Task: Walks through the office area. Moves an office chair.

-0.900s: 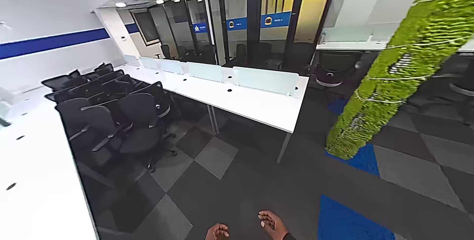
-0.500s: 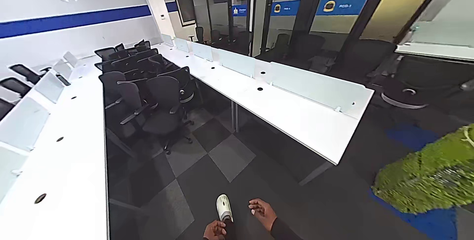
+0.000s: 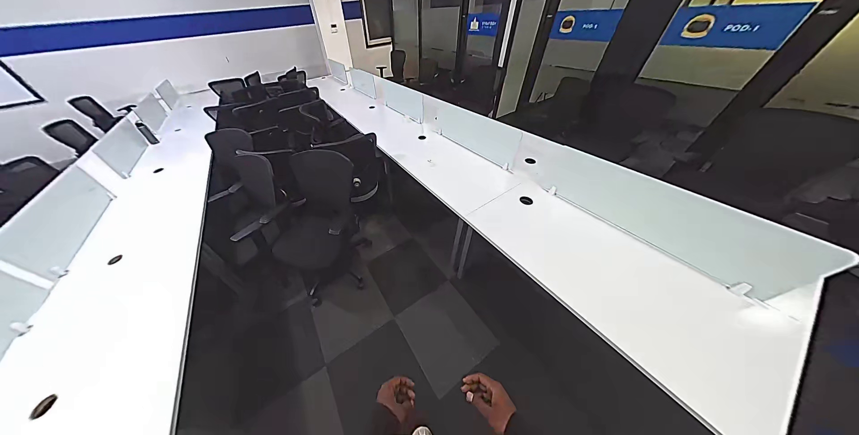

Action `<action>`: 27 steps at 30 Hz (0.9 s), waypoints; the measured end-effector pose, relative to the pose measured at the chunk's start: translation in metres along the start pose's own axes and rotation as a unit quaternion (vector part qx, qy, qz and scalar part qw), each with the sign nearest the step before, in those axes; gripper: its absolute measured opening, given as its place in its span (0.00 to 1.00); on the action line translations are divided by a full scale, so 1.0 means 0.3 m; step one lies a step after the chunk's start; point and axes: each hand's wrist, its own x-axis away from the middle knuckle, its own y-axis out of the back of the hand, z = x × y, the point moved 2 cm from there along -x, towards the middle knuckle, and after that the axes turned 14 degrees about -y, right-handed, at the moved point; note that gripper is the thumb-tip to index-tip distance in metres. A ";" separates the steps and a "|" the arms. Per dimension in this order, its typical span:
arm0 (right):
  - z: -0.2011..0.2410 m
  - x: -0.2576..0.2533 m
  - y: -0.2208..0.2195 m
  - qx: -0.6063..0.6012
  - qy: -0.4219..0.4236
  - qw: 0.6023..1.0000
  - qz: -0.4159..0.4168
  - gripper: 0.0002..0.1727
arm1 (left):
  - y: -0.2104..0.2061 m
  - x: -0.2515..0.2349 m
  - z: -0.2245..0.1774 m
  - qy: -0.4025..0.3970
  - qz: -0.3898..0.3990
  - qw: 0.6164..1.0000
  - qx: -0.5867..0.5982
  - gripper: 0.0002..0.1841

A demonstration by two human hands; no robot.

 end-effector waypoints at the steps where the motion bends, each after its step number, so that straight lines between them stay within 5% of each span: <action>1: 0.035 -0.043 0.005 -0.004 -0.004 1.000 -0.002 0.18 | 0.042 -0.062 -0.026 -0.002 -0.005 1.000 -0.011 0.22; 6: 0.182 -0.301 0.034 0.002 -0.002 0.999 0.032 0.18 | 0.185 -0.329 -0.138 -0.049 -0.064 0.997 0.007 0.23; 15: 0.381 -0.881 0.239 0.031 0.018 0.995 0.088 0.18 | 0.253 -0.700 -0.120 0.010 -0.109 0.994 0.028 0.22; 23: 0.729 -1.353 0.413 0.122 0.026 0.982 0.144 0.18 | 0.330 -1.055 -0.263 0.030 -0.230 0.967 0.108 0.15; 27: 0.923 -1.527 0.463 0.138 0.056 0.974 0.168 0.17 | 0.394 -1.256 -0.270 0.049 -0.230 0.968 0.092 0.14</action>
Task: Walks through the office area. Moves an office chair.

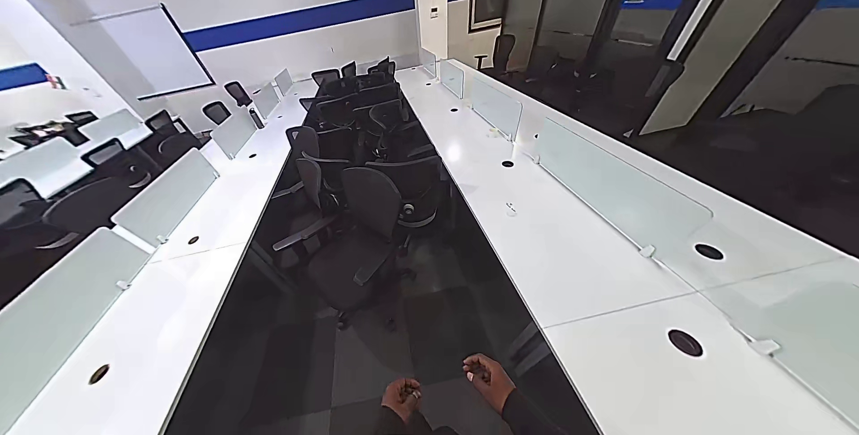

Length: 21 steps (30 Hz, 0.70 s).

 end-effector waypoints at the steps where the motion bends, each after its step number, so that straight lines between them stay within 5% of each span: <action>1: 0.025 -0.043 0.024 -0.004 0.003 1.000 0.000 0.17 | -0.002 -0.051 -0.014 -0.001 0.006 1.000 -0.011 0.15; 11: 0.203 -0.507 0.090 0.032 -0.029 0.997 0.064 0.18 | 0.097 -0.608 -0.050 0.011 0.035 0.999 -0.032 0.16; 21: 0.613 -1.049 0.198 0.082 -0.024 0.993 0.076 0.19 | 0.334 -1.204 -0.248 -0.009 0.125 0.990 -0.057 0.18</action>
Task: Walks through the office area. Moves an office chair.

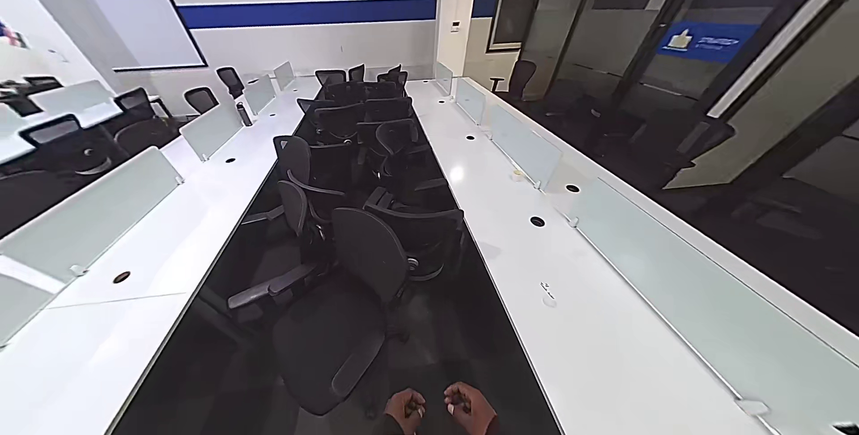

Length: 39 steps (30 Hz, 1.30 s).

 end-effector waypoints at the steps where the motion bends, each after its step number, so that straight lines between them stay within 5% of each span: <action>1: 0.041 -0.050 0.024 -0.003 0.002 1.000 -0.003 0.19 | 0.039 -0.024 -0.008 0.005 -0.013 1.000 0.001 0.18; 6: 0.269 -0.334 0.163 0.039 0.039 0.998 0.013 0.21 | 0.191 -0.032 -0.004 0.023 -0.125 0.991 0.037 0.17; 10: 0.449 -0.646 0.275 0.033 0.056 0.997 -0.033 0.31 | 0.182 0.056 0.066 0.073 -0.238 0.966 0.074 0.17; 16: 0.717 -1.130 0.358 0.066 0.036 0.995 -0.066 0.49 | 0.017 0.220 0.083 0.126 -0.429 0.885 0.129 0.18; 20: 0.856 -1.273 0.328 0.142 -0.005 0.989 -0.038 0.48 | -0.145 0.233 0.042 0.166 -0.501 0.834 0.163 0.17; 23: 0.911 -1.275 0.273 0.178 -0.035 0.982 -0.054 0.46 | -0.222 0.196 0.003 0.176 -0.523 0.814 0.180 0.17; 29: 0.793 -1.224 0.224 0.120 -0.030 0.988 -0.093 0.50 | -0.306 0.072 0.022 0.167 -0.533 0.813 0.163 0.17; 35: 0.629 -0.962 0.164 0.058 -0.075 0.995 -0.028 0.56 | -0.238 -0.089 -0.051 0.155 -0.477 0.857 0.121 0.18; 39: 0.467 -0.747 0.115 -0.037 -0.154 0.982 0.108 0.33 | -0.140 -0.209 -0.144 0.186 -0.454 0.868 -0.070 0.36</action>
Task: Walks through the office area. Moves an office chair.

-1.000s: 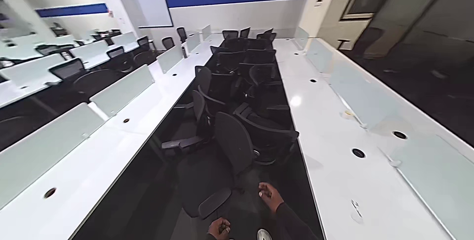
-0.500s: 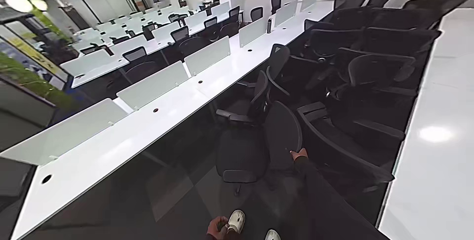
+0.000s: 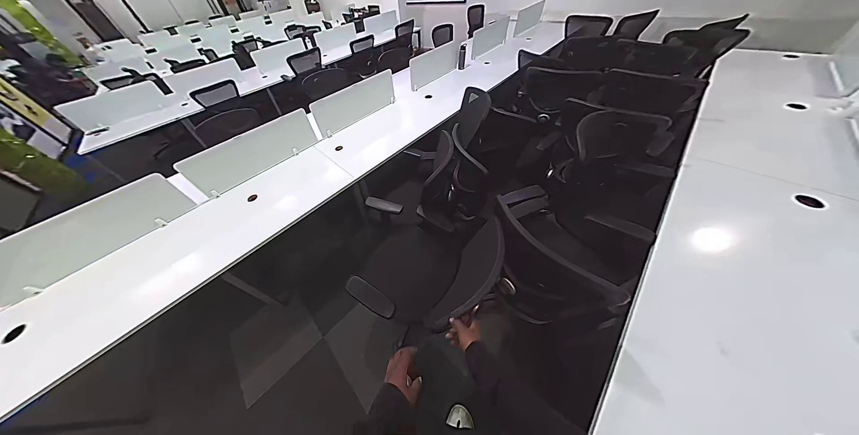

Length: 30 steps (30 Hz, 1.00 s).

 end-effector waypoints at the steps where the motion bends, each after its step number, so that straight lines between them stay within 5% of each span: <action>1: -0.061 0.057 0.000 0.000 -0.011 0.996 0.090 0.28 | 0.005 -0.036 -0.025 -0.004 -0.009 0.998 -0.061 0.43; 3: -0.165 0.111 0.049 0.106 0.029 0.961 0.252 0.26 | 0.019 -0.136 -0.059 0.004 0.013 0.988 -0.156 0.52; 5: -0.251 0.105 0.123 0.227 0.110 0.927 0.278 0.24 | 0.022 -0.224 -0.074 0.027 0.086 0.974 -0.207 0.56; 8: -0.268 0.083 0.246 0.254 0.146 0.932 0.212 0.20 | 0.008 -0.339 -0.094 0.034 0.159 0.956 -0.244 0.55; 13: -0.179 0.085 0.388 0.184 0.156 0.966 0.096 0.16 | -0.037 -0.477 -0.143 0.046 0.181 0.935 -0.303 0.41; 16: -0.158 0.072 0.426 0.181 0.175 0.964 0.084 0.17 | -0.040 -0.479 -0.158 0.089 0.200 0.930 -0.296 0.31; 20: -0.174 0.085 0.423 0.188 0.195 0.960 0.078 0.16 | -0.031 -0.403 -0.122 0.114 0.205 0.927 -0.293 0.31; 23: -0.171 0.114 0.428 0.283 0.215 0.933 0.055 0.19 | -0.021 -0.351 -0.068 0.114 0.207 0.924 -0.302 0.29; 27: -0.114 0.148 0.416 0.475 0.244 0.845 -0.007 0.26 | 0.037 -0.290 -0.025 0.118 0.212 0.921 -0.304 0.24; 30: -0.081 0.156 0.397 0.498 0.250 0.828 -0.064 0.31 | 0.061 -0.252 0.022 0.114 0.210 0.922 -0.304 0.25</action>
